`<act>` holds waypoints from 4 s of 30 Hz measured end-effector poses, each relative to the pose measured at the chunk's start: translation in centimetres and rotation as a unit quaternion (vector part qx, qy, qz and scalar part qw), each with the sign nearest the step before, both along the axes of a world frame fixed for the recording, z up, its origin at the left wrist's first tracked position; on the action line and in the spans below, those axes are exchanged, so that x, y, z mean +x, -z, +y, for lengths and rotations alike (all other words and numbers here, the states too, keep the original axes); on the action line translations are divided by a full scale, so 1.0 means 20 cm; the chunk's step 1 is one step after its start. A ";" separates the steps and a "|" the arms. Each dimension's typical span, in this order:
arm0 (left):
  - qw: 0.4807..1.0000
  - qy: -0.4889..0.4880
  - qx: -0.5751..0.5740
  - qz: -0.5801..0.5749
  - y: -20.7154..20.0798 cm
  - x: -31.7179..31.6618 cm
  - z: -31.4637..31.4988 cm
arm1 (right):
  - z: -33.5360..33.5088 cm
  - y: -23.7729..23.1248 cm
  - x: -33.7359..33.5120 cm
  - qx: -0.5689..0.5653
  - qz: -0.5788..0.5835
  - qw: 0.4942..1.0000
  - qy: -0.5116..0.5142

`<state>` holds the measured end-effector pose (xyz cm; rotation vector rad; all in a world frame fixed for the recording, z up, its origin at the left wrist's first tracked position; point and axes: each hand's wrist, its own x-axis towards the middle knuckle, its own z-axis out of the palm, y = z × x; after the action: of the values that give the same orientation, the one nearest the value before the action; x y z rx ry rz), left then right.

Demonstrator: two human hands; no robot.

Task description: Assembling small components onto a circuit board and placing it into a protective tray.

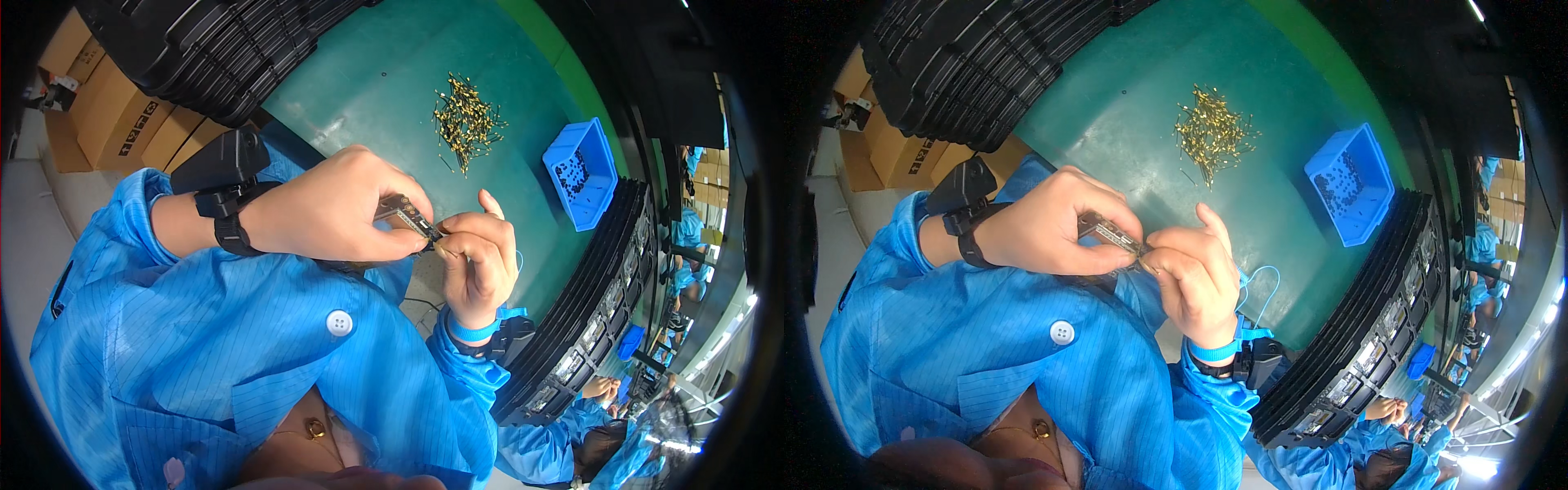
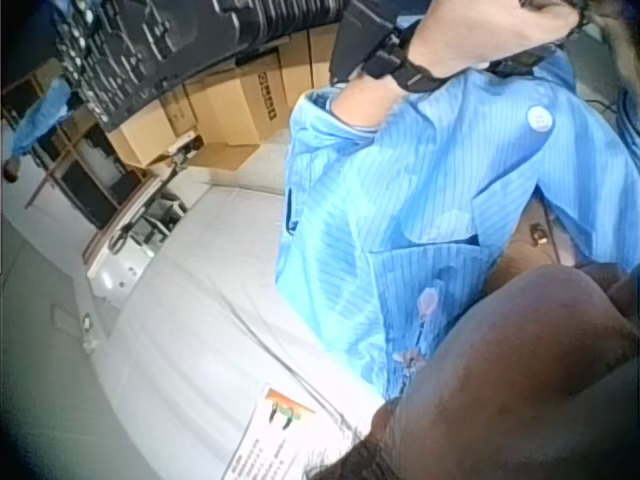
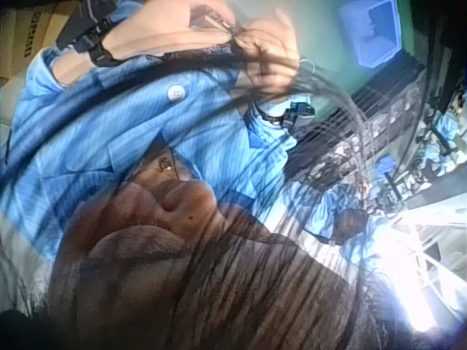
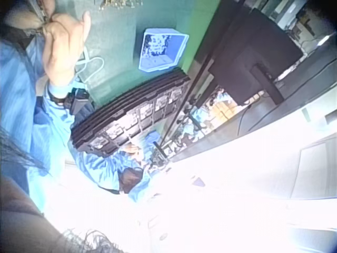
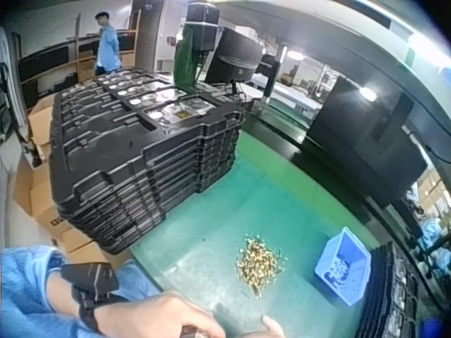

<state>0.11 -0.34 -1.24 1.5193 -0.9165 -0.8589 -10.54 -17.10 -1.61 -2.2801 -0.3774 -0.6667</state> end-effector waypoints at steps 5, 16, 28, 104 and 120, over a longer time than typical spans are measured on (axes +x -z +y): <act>1.000 -0.012 -0.005 -0.012 0.00 0.00 0.00 | 0.00 0.00 0.00 0.000 -0.002 1.000 0.001; 0.990 -0.065 -0.085 -0.095 0.01 -0.02 -0.01 | 0.04 -0.03 -0.02 0.015 0.027 0.998 0.051; 0.981 -0.072 -0.123 -0.133 0.03 -0.03 -0.01 | 0.06 -0.05 -0.03 0.016 0.046 0.996 0.075; 0.941 -0.067 -0.211 -0.255 0.05 -0.03 0.00 | 0.07 -0.05 -0.05 0.064 0.021 0.997 0.038; 0.938 -0.068 -0.231 -0.251 0.03 -0.04 0.00 | 0.08 -0.08 -0.07 0.064 0.032 0.997 0.035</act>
<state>-0.67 -0.37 -1.93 1.3775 -1.2604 -0.1209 -12.02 -15.50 -0.02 -2.1949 -0.2195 -0.6338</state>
